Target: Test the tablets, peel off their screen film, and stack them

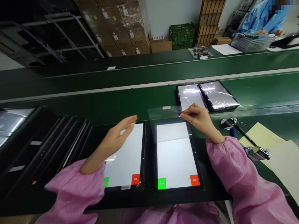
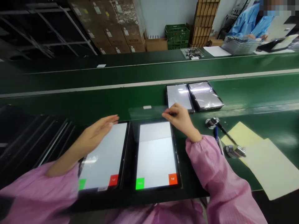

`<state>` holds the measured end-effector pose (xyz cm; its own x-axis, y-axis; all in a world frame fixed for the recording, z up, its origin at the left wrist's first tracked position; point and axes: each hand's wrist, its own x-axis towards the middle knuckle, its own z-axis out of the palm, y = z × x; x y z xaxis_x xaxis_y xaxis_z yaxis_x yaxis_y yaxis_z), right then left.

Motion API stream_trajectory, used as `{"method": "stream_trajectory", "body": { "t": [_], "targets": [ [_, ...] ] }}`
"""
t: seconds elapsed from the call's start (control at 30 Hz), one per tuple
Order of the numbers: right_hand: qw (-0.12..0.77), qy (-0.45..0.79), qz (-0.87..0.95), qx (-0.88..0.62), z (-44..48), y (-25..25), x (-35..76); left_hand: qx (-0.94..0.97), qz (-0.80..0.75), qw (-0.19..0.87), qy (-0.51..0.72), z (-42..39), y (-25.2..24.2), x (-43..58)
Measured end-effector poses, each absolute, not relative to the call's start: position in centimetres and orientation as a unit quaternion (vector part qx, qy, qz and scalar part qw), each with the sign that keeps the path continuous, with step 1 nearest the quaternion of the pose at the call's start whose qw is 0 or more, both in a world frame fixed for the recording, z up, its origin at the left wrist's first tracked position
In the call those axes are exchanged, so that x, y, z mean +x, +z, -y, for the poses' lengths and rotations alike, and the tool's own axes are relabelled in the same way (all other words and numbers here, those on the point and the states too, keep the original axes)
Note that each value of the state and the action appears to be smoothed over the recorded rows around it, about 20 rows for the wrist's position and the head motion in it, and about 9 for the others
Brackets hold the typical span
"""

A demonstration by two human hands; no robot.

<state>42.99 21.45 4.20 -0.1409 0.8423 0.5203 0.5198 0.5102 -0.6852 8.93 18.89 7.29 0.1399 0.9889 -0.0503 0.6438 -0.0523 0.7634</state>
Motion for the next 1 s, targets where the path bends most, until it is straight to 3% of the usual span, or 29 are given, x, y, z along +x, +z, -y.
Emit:
{"method": "stream_trajectory", "body": {
  "t": [0.1,0.2,0.4,0.53,0.63,0.8,1.0],
  "targets": [
    [0.505,0.167,0.687,-0.496,-24.2,4.5,42.8,0.561,-0.687,0.308,0.343,-17.5,5.5,4.0],
    [0.539,0.165,0.657,-0.501,-25.2,4.8,42.7,0.443,-0.721,0.367,0.385,-15.2,3.3,1.7],
    [0.568,0.167,0.631,-0.501,-25.3,5.1,43.5,0.367,-0.625,0.543,0.424,-11.6,2.1,4.0],
    [0.567,0.172,0.613,-0.524,-25.1,5.2,44.2,0.36,-0.613,0.563,0.42,-11.5,3.0,5.3],
    [0.558,0.175,0.609,-0.536,-24.9,5.2,44.5,0.421,-0.643,0.524,0.366,-12.1,3.4,4.6],
    [0.528,0.201,0.633,-0.529,-24.7,5.1,44.5,0.514,-0.719,0.371,0.284,-15.4,4.3,2.7],
    [0.511,0.22,0.65,-0.518,-24.1,5.2,44.0,0.698,-0.653,0.247,0.16,-21.2,6.3,7.6]
  ]
}}
